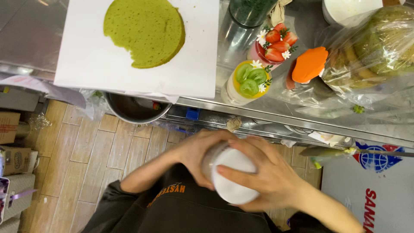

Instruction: The person kneads and rolls orange fondant into a long, thin rope, then uses a white plastic scraper to straighten and shape it on a stainless steel countertop. The person also wipes the countertop with a cloth and places the shaped fondant on a metal tray.

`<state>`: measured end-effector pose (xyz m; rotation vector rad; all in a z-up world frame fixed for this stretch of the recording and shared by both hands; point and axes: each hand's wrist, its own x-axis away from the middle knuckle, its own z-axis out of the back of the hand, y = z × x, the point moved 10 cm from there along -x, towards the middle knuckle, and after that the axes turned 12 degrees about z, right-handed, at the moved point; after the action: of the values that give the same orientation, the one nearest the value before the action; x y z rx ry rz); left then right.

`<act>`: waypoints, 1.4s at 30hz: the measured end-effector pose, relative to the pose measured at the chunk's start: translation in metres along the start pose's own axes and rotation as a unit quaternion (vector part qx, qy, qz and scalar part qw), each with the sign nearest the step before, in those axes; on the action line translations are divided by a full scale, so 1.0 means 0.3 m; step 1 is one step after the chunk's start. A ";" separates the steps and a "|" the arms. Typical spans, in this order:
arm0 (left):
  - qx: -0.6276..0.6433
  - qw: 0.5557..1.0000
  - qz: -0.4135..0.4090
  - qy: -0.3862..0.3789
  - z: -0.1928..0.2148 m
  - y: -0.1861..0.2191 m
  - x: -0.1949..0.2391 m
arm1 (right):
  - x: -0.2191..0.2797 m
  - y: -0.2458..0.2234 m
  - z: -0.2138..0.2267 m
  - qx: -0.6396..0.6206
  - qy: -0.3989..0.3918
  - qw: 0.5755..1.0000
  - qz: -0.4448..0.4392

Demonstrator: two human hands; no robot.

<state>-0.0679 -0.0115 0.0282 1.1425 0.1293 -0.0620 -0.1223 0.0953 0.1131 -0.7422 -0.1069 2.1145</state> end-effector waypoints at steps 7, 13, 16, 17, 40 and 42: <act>0.076 0.960 -0.055 -0.264 0.056 -0.099 0.302 | -0.321 -0.092 -0.155 -0.226 -0.024 0.925 0.305; 0.129 0.969 0.065 -0.201 0.070 -0.184 0.587 | -0.573 -0.236 -0.327 -0.441 -0.113 0.794 0.403; 0.102 0.989 0.087 -0.058 0.177 -0.092 0.684 | -0.659 -0.282 -0.379 -0.488 -0.136 0.760 0.407; 0.080 0.992 0.095 0.009 0.225 -0.042 0.715 | -0.677 -0.284 -0.376 -0.474 -0.124 0.775 0.400; -0.337 0.563 0.321 0.683 1.131 -0.303 0.826 | -0.078 0.172 -0.576 -0.150 0.024 0.988 0.023; -0.325 0.574 0.341 0.670 1.132 -0.414 0.811 | 0.192 0.358 -0.636 -0.179 0.057 0.973 -0.132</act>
<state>0.1830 -0.3678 0.0224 0.1799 0.9691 1.4921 -0.1206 0.0374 -0.1057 -0.9997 -0.5082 1.8128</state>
